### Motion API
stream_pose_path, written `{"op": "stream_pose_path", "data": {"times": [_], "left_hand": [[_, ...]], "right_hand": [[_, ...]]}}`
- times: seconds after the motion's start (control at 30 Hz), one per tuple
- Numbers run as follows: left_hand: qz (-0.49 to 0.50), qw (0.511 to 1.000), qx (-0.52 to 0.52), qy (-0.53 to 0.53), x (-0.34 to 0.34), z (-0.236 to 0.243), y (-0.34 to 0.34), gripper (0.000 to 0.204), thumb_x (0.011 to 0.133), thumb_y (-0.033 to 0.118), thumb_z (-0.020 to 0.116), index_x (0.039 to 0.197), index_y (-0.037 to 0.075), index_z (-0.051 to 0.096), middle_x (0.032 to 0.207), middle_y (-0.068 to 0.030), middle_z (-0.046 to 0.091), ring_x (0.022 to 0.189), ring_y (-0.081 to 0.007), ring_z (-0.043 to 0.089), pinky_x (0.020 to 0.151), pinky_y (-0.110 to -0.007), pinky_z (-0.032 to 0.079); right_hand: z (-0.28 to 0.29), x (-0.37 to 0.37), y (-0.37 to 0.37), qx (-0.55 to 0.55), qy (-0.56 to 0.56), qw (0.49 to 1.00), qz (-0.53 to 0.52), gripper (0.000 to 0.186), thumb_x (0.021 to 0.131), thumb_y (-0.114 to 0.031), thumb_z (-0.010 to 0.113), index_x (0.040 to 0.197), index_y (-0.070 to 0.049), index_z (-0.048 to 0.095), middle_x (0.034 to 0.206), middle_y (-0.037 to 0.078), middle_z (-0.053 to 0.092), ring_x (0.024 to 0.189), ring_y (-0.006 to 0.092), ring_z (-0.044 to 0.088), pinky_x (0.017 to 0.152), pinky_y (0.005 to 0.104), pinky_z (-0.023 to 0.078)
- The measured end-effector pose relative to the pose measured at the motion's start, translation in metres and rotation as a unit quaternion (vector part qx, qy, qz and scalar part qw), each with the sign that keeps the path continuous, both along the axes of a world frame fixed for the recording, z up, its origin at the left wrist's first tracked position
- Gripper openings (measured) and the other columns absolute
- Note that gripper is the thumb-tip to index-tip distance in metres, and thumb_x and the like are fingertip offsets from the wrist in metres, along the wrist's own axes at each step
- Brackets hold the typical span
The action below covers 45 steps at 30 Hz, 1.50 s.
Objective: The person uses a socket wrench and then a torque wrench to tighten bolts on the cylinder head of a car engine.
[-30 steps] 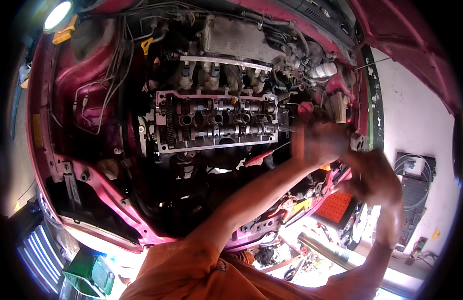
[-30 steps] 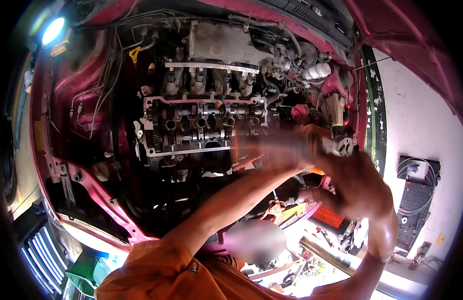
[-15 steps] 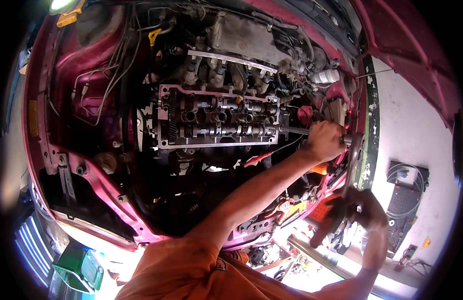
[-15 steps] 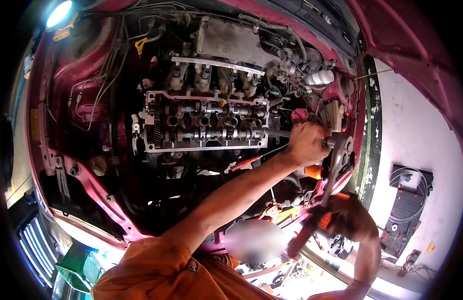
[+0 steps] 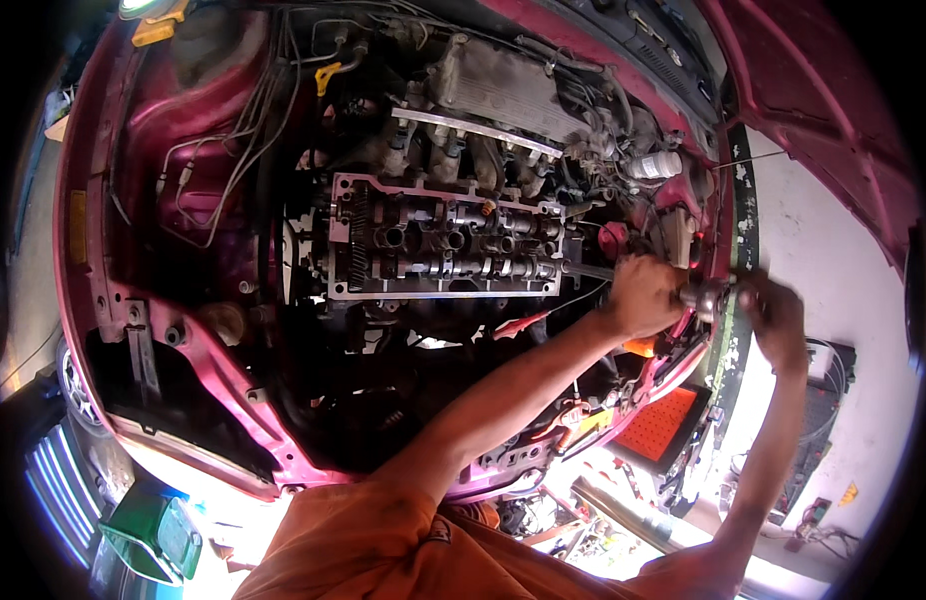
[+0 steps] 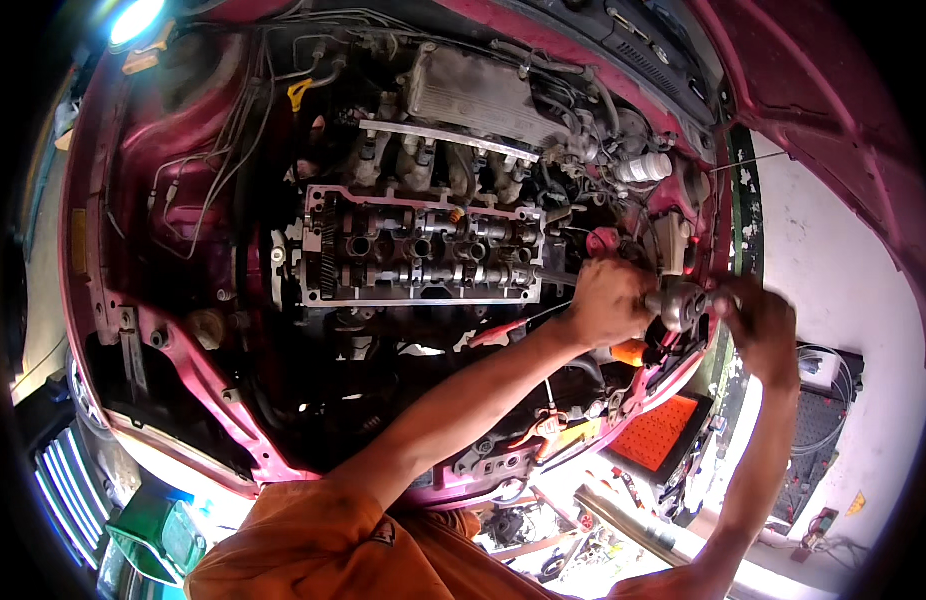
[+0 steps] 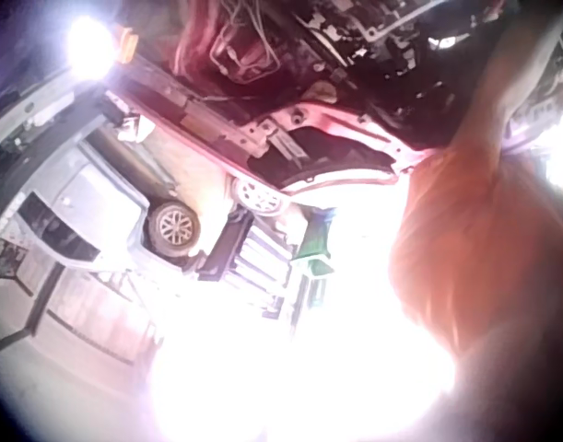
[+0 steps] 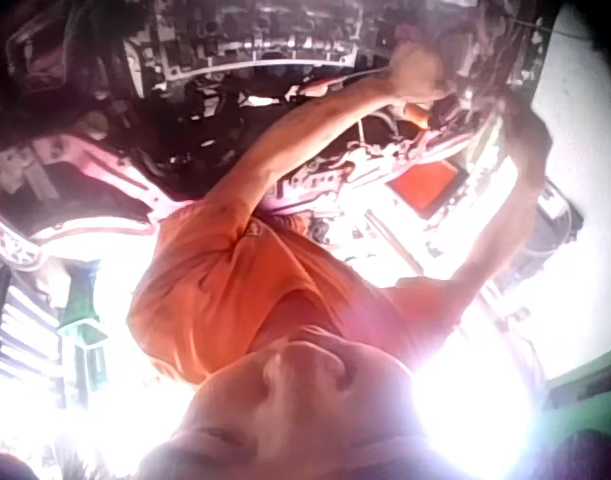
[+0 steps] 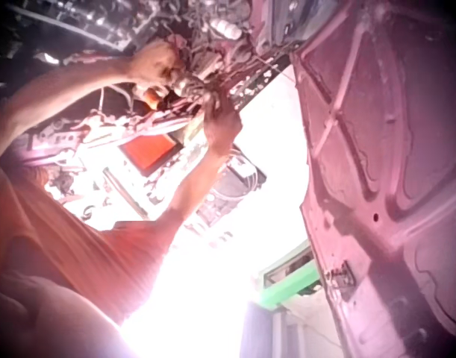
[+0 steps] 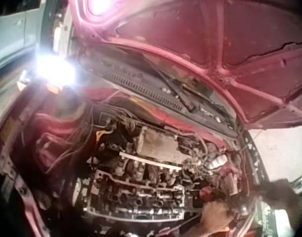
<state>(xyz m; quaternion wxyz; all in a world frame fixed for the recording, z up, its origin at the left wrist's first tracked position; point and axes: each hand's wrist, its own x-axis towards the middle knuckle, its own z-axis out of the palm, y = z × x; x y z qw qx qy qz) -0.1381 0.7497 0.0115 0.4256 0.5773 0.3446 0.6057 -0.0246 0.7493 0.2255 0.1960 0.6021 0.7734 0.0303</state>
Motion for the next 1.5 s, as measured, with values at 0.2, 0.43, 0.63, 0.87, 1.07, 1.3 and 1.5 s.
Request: {"op": "stream_pose_path", "data": {"times": [0.2, 0.43, 0.63, 0.87, 1.07, 1.3, 1.5], "left_hand": [[0.011, 0.998, -0.044, 0.052, 0.012, -0.006, 0.013, 0.017, 0.066, 0.024, 0.067, 0.074, 0.01, 0.067, 0.073, -0.0133, 0.064, 0.071, -0.0339, 0.062, 0.061, -0.044, 0.046], [-0.047, 0.993, -0.023, 0.103, -0.001, 0.005, -0.007, 0.011, 0.068, 0.019, 0.062, 0.072, 0.009, 0.066, 0.071, -0.0167, 0.066, 0.068, -0.0335, 0.066, 0.063, -0.046, 0.051], [-0.003, 1.0, 0.007, 0.03, 0.005, 0.002, -0.005, 0.009, 0.061, 0.015, 0.06, 0.067, 0.01, 0.064, 0.064, -0.0154, 0.062, 0.064, -0.0368, 0.063, 0.059, -0.047, 0.049], [0.013, 0.998, -0.026, 0.062, 0.018, -0.004, -0.008, 0.013, 0.065, 0.022, 0.063, 0.069, 0.01, 0.065, 0.067, -0.0155, 0.063, 0.068, -0.0356, 0.063, 0.058, -0.048, 0.047], [0.116, 0.979, 0.14, 0.091, 0.002, -0.023, 0.005, 0.03, 0.076, 0.035, 0.06, 0.099, 0.016, 0.066, 0.081, -0.0051, 0.06, 0.066, -0.0258, 0.056, 0.056, -0.04, 0.044], [-0.084, 0.995, 0.032, 0.039, 0.0, -0.006, -0.012, 0.03, 0.069, 0.037, 0.067, 0.066, 0.008, 0.06, 0.066, -0.015, 0.059, 0.067, -0.0335, 0.062, 0.056, -0.043, 0.046], [0.059, 0.998, -0.024, -0.004, 0.021, 0.004, -0.018, 0.027, 0.071, 0.029, 0.066, 0.063, 0.005, 0.057, 0.062, -0.019, 0.058, 0.057, -0.0394, 0.057, 0.051, -0.046, 0.043]], "right_hand": [[-0.022, -0.04, -0.088, -0.181, 0.249, 0.951, 0.006, 0.055, 0.087, -0.048, 0.061, 0.114, -0.001, 0.062, 0.077, 0.011, 0.064, 0.058, 0.0233, 0.065, 0.056, 0.0352, 0.05], [-0.01, -0.124, 0.014, -0.053, 0.104, 0.99, 0.074, 0.032, 0.092, -0.037, 0.057, 0.113, -0.015, 0.068, 0.084, 0.011, 0.07, 0.067, 0.0273, 0.067, 0.064, 0.0372, 0.052], [-0.006, 0.012, 0.005, 0.078, -0.024, 0.991, 0.11, 0.043, 0.097, -0.037, 0.048, 0.079, -0.001, 0.062, 0.063, 0.023, 0.055, 0.059, 0.0415, 0.053, 0.059, 0.0467, 0.041], [-0.015, -0.061, -0.083, -0.157, 0.182, 0.968, 0.072, 0.028, 0.087, -0.039, 0.062, 0.09, -0.012, 0.069, 0.075, 0.007, 0.067, 0.057, 0.0266, 0.063, 0.054, 0.0353, 0.048], [-0.016, -0.132, -0.023, -0.169, 0.111, 0.967, 0.156, 0.028, 0.084, -0.04, 0.065, 0.083, -0.012, 0.07, 0.062, 0.005, 0.063, 0.055, 0.0225, 0.061, 0.056, 0.0356, 0.042], [-0.004, -0.121, -0.042, -0.044, 0.191, 0.974, 0.114, 0.046, 0.086, -0.049, 0.062, 0.102, -0.007, 0.064, 0.052, 0.007, 0.055, 0.043, 0.0239, 0.055, 0.046, 0.0375, 0.042], [-0.03, -0.097, -0.093, 0.022, 0.094, 0.991, 0.09, 0.045, 0.081, -0.043, 0.07, 0.105, -0.007, 0.06, 0.073, 0.01, 0.065, 0.057, 0.0227, 0.063, 0.051, 0.0354, 0.048]]}}
